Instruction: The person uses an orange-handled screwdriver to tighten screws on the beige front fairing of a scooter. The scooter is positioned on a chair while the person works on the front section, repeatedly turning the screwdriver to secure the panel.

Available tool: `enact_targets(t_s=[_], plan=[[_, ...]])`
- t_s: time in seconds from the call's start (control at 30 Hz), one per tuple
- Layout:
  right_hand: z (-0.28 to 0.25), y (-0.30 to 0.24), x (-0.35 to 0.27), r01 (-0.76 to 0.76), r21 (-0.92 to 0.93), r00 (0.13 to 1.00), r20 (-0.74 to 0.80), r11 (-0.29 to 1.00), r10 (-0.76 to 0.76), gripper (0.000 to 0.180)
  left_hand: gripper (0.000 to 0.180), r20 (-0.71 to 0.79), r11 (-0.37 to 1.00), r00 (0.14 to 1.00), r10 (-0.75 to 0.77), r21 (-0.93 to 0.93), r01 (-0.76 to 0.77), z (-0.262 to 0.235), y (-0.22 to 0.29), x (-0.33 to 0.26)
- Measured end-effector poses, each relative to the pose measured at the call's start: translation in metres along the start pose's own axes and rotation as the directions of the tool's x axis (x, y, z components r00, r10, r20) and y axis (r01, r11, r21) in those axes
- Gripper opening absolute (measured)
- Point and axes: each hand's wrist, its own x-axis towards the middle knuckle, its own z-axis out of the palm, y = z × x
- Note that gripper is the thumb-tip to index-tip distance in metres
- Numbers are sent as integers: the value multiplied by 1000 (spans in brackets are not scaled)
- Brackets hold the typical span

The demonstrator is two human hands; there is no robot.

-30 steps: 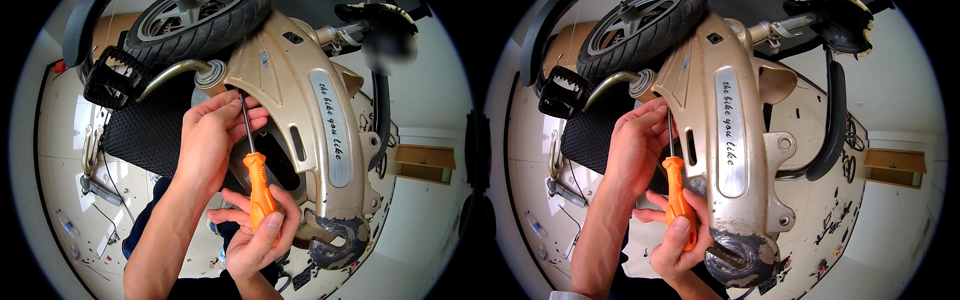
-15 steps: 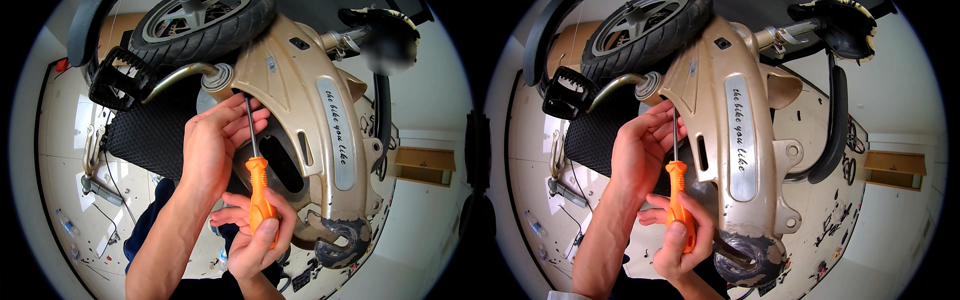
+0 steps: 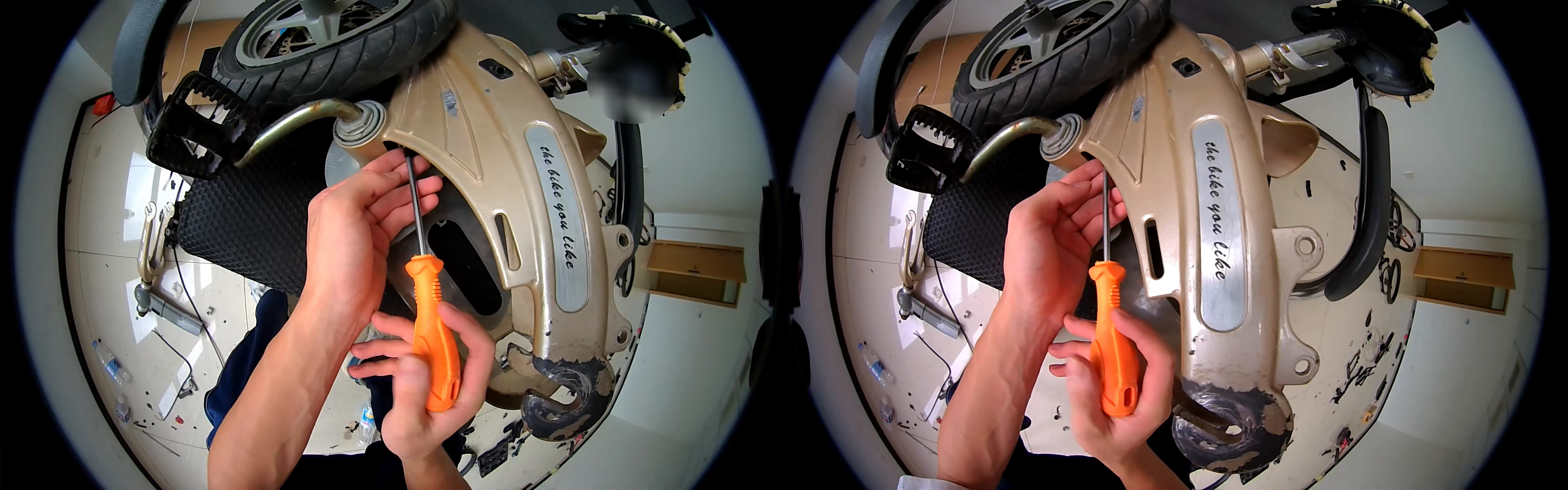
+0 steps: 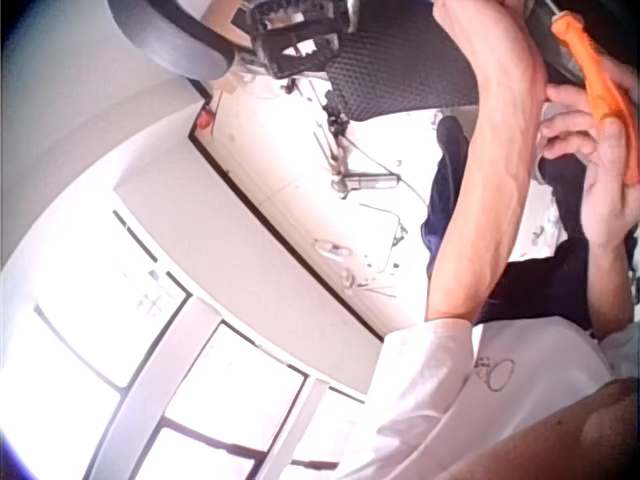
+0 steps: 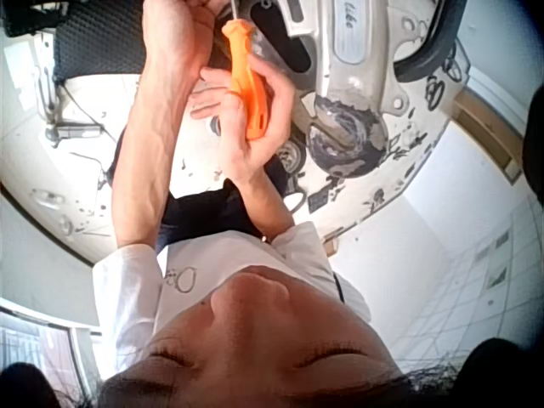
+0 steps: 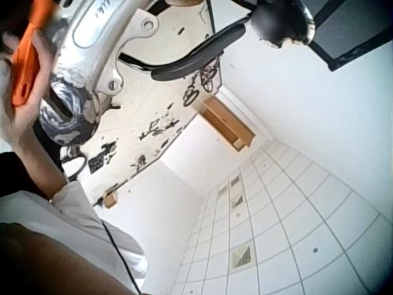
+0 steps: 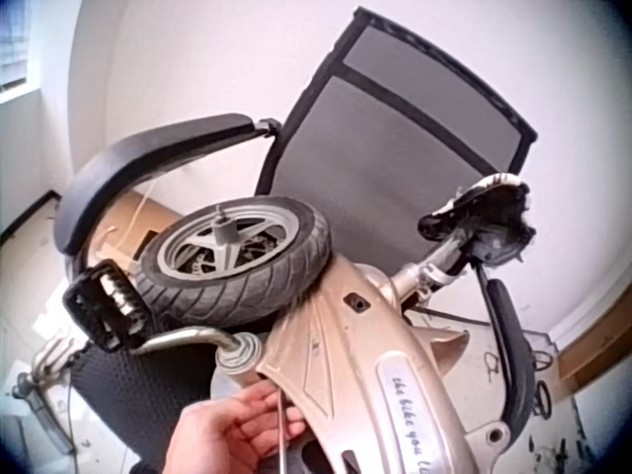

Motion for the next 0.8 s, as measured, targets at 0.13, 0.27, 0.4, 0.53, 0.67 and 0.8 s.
enact_targets(t_s=[0.13, 0.27, 0.4, 0.53, 0.67, 0.8], plan=[[-6, 9, -3, 139, -291, 989, -4, 947, -146, 55, 44, -18, 1000, 1000, 2, 1, -2, 2, -1, 0], [-7, 13, -2, 315, -550, 939, 61, 774, -339, 55, 44, -31, 1000, 1000, 1, 6, -1, 4, -1, -2], [-11, 9, 4, 305, -547, 947, 89, 780, -307, 44, 44, -17, 1000, 1000, 14, 9, -14, 2, -1, 0], [-4, 8, 5, 259, -432, 964, 55, 864, -262, 43, 44, -11, 1000, 1000, 19, 11, -19, 0, -3, 2], [4, 6, 4, 192, -215, 977, -48, 957, -207, 40, 44, 2, 1000, 1000, -23, -6, 23, 1, 4, 1], [7, -7, 11, 53, -69, 987, -148, 996, -62, 39, 44, 7, 998, 998, -65, -12, 65, 1, 9, 0]])
